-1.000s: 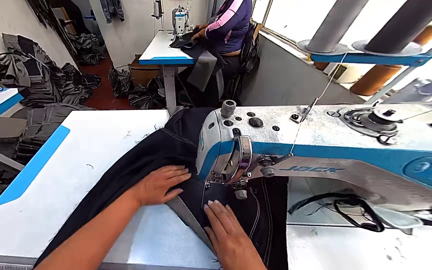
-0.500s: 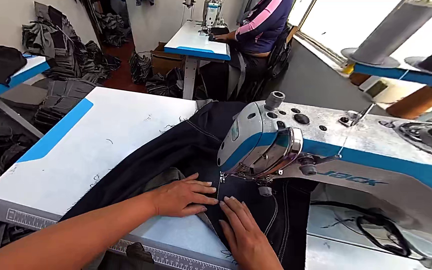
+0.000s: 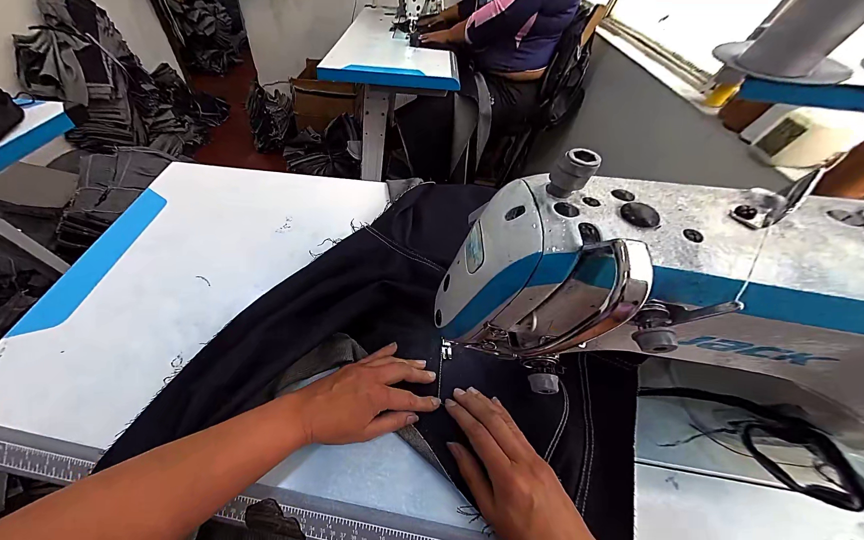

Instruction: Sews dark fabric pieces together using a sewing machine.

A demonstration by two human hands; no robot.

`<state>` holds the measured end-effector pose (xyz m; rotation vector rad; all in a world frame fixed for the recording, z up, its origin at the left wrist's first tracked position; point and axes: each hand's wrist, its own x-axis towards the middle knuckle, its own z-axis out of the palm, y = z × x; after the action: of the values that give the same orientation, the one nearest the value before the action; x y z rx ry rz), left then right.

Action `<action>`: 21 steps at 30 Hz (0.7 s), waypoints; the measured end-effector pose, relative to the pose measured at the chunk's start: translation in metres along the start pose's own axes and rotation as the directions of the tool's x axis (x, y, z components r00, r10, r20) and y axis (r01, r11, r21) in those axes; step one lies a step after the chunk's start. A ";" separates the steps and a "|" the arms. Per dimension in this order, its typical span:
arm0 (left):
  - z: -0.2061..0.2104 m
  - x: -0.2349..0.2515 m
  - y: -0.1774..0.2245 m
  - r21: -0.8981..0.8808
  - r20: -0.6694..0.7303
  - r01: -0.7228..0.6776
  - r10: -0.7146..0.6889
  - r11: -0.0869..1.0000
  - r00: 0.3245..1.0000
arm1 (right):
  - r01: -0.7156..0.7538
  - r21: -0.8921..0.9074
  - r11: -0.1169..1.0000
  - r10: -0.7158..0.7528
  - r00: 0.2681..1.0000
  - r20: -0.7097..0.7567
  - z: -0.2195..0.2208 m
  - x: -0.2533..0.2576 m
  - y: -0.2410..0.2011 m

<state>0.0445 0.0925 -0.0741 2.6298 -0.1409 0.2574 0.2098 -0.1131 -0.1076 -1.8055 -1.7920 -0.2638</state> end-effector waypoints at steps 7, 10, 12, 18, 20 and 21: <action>-0.002 0.006 -0.007 0.029 -0.025 -0.004 0.004 1.000 1.000 | -0.017 -0.009 1.000 0.017 1.000 -0.013 0.003 0.008 0.006; -0.002 0.010 -0.010 0.043 -0.045 -0.010 0.012 0.999 0.999 | -0.026 -0.013 1.000 0.025 1.000 -0.014 0.004 0.011 0.010; -0.003 0.012 -0.010 0.050 -0.043 0.006 -0.004 0.999 0.999 | -0.024 -0.013 1.000 0.024 1.000 -0.013 0.004 0.015 0.015; -0.005 0.019 -0.017 0.072 -0.071 0.022 -0.017 0.997 0.997 | -0.027 -0.023 0.999 0.027 1.000 -0.009 0.006 0.026 0.026; -0.005 0.021 -0.019 0.076 -0.099 0.014 -0.006 0.997 0.995 | -0.037 -0.020 0.999 0.037 0.999 0.001 0.007 0.028 0.029; -0.005 0.022 -0.020 0.071 -0.112 0.007 0.001 0.997 0.994 | -0.039 -0.018 0.999 0.039 0.999 0.009 0.007 0.029 0.030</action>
<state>0.0681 0.1114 -0.0746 2.6782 -0.0918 0.4149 0.2392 -0.0825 -0.1056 -1.8547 -1.7639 -0.2576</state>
